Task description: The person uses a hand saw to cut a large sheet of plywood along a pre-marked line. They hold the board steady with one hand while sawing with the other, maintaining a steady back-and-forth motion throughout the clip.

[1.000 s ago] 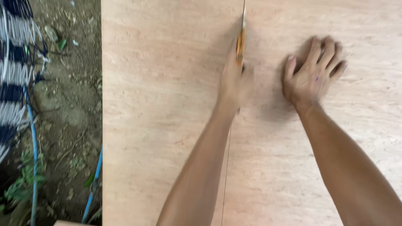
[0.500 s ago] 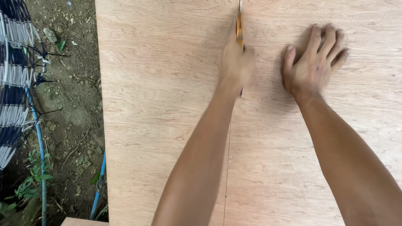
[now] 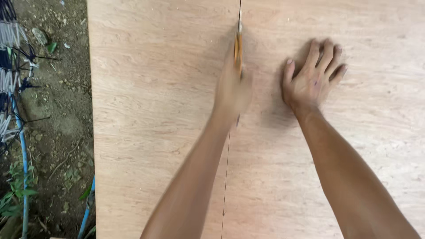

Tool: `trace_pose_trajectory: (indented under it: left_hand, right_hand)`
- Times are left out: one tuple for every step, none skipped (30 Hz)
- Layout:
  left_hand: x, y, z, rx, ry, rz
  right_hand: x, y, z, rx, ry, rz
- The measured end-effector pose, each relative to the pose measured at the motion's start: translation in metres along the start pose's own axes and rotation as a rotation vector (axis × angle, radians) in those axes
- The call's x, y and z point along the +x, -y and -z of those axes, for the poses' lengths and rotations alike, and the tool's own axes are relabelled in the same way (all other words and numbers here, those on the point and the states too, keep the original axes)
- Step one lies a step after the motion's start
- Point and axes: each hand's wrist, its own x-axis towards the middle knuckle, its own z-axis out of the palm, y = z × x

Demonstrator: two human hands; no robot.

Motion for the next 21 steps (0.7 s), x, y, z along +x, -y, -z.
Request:
trace_pose_trajectory:
  left_hand:
    - [-0.039, 0.008, 0.009, -0.041, 0.008, -0.052]
    - [-0.076, 0.014, 0.018, -0.053, 0.039, 0.02]
    - [-0.105, 0.022, 0.024, -0.07, 0.068, 0.102]
    - [-0.115, 0.025, 0.027, 0.0, 0.124, 0.242]
    - [-0.118, 0.028, 0.027, 0.068, 0.181, 0.378]
    - [-0.112, 0.028, 0.026, 0.132, 0.231, 0.503]
    - [-0.087, 0.027, 0.02, 0.046, 0.14, 0.31]
    - [-0.058, 0.021, 0.016, -0.029, 0.053, 0.133]
    - [-0.031, 0.015, 0.008, -0.059, 0.011, 0.102]
    - [-0.006, 0.007, 0.0, -0.036, -0.105, -0.179]
    - [0.008, 0.007, -0.003, 0.015, -0.064, -0.004]
    - [0.013, 0.005, -0.004, 0.062, -0.026, 0.166]
    - [0.006, 0.006, -0.003, 0.011, -0.048, 0.077]
    - [-0.012, 0.01, 0.002, -0.03, -0.074, -0.011]
    - [-0.035, 0.015, 0.008, -0.077, -0.081, -0.13]
    - [-0.065, 0.021, 0.016, -0.06, 0.001, -0.002]
    - [-0.094, 0.027, 0.025, -0.037, 0.07, 0.153]
    - [-0.109, 0.029, 0.028, -0.002, 0.089, 0.262]
    - [-0.114, 0.03, 0.03, 0.031, 0.127, 0.357]
    - [-0.109, 0.03, 0.029, 0.061, 0.165, 0.426]
    - [-0.09, 0.026, 0.023, 0.053, 0.146, 0.37]
  right_hand:
    - [0.0, 0.0, 0.001, 0.005, -0.021, -0.001]
    - [0.001, 0.0, 0.002, 0.018, -0.012, -0.023]
    - [0.002, 0.0, 0.002, 0.025, 0.006, -0.041]
    - [0.003, 0.0, 0.002, 0.03, 0.024, -0.056]
    - [0.003, 0.0, 0.001, 0.017, 0.016, -0.046]
    - [0.004, 0.0, 0.0, 0.005, -0.003, -0.029]
    - [0.004, 0.0, -0.001, -0.002, -0.028, -0.006]
    - [0.004, 0.0, -0.003, 0.005, -0.027, -0.01]
    - [0.004, 0.0, -0.004, 0.007, -0.01, -0.022]
    - [0.003, 0.0, -0.005, 0.007, 0.007, -0.033]
    - [0.003, 0.0, -0.005, -0.006, 0.019, -0.053]
    - [0.002, 0.001, -0.005, -0.022, 0.027, -0.067]
    - [0.003, 0.002, -0.005, -0.035, 0.043, -0.06]
    - [0.002, 0.003, -0.004, -0.012, 0.056, -0.039]
    - [0.003, 0.003, -0.003, 0.001, 0.04, -0.034]
    - [0.002, 0.005, -0.001, 0.016, 0.023, -0.035]
    - [0.003, 0.005, 0.0, 0.023, 0.013, -0.035]
    - [0.002, 0.007, 0.001, 0.024, 0.024, -0.027]
    - [0.003, 0.007, 0.002, 0.015, 0.022, -0.036]
    - [0.002, 0.008, 0.003, -0.002, 0.014, -0.034]
    - [0.002, 0.008, 0.003, -0.015, 0.0, -0.015]
